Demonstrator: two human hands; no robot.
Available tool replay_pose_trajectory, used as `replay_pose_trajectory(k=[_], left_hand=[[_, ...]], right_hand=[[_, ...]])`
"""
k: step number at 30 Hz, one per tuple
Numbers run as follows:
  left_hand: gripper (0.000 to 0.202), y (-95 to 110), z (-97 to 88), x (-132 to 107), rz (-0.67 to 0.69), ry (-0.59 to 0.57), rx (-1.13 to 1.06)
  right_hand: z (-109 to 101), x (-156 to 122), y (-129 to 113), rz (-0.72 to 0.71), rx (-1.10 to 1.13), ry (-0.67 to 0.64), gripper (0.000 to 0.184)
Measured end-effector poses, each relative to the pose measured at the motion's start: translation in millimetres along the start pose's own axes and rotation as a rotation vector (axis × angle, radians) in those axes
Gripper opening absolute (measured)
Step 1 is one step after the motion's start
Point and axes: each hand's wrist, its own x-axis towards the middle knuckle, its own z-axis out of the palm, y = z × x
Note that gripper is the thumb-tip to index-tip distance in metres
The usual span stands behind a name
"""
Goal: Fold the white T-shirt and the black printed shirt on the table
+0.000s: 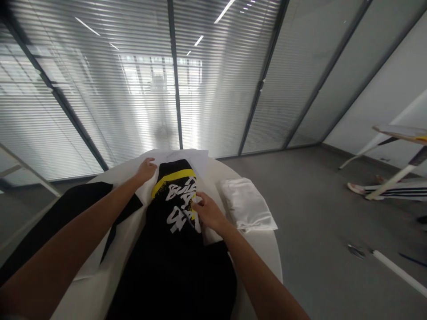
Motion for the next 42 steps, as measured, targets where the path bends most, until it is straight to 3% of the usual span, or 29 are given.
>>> replay_pose_trajectory(k=[3,4,9,12,16,21,26,30,35,42], left_hand=[[0.042,-6,4.5,-46,0.148,-0.102,0.225],[0.043,-7,4.7,-64,0.263,-0.185,0.397],[0.035,-2,-5.8,-148,0.483,-0.3,0.726],[0.039,11,-12.3,-183,0.602,-0.451,0.706],[0.048,37,-4.4,-219,0.755,-0.672,0.564],[0.018,52,9.5,-247,0.813,-0.832,0.566],[0.028,46,-11.4,-260,0.694,-0.768,0.477],[0.047,38,-36.4,-268,0.631,-0.682,0.413],[0.058,17,-54.4,-279,0.544,-0.586,0.352],[0.053,-7,-75.0,-285,0.446,-0.534,0.328]], right_hand=[[-3,-11,5,0.047,-0.131,-0.033,0.048],[-4,-18,6,0.046,-0.218,-0.022,0.046],[-11,-79,7,-0.02,-0.661,0.033,0.041],[-16,-116,3,0.021,-0.732,-0.053,0.043],[-16,-139,-3,-0.086,-0.822,-0.144,0.033],[-2,-148,-15,-0.168,-0.745,-0.093,0.018],[22,-175,-38,-0.213,-0.674,-0.09,0.02],[57,-194,-55,-0.295,-0.695,-0.14,0.025],[102,-194,-64,-0.401,-0.807,-0.188,0.026],[141,-189,-63,-0.487,-0.869,-0.173,0.021]])
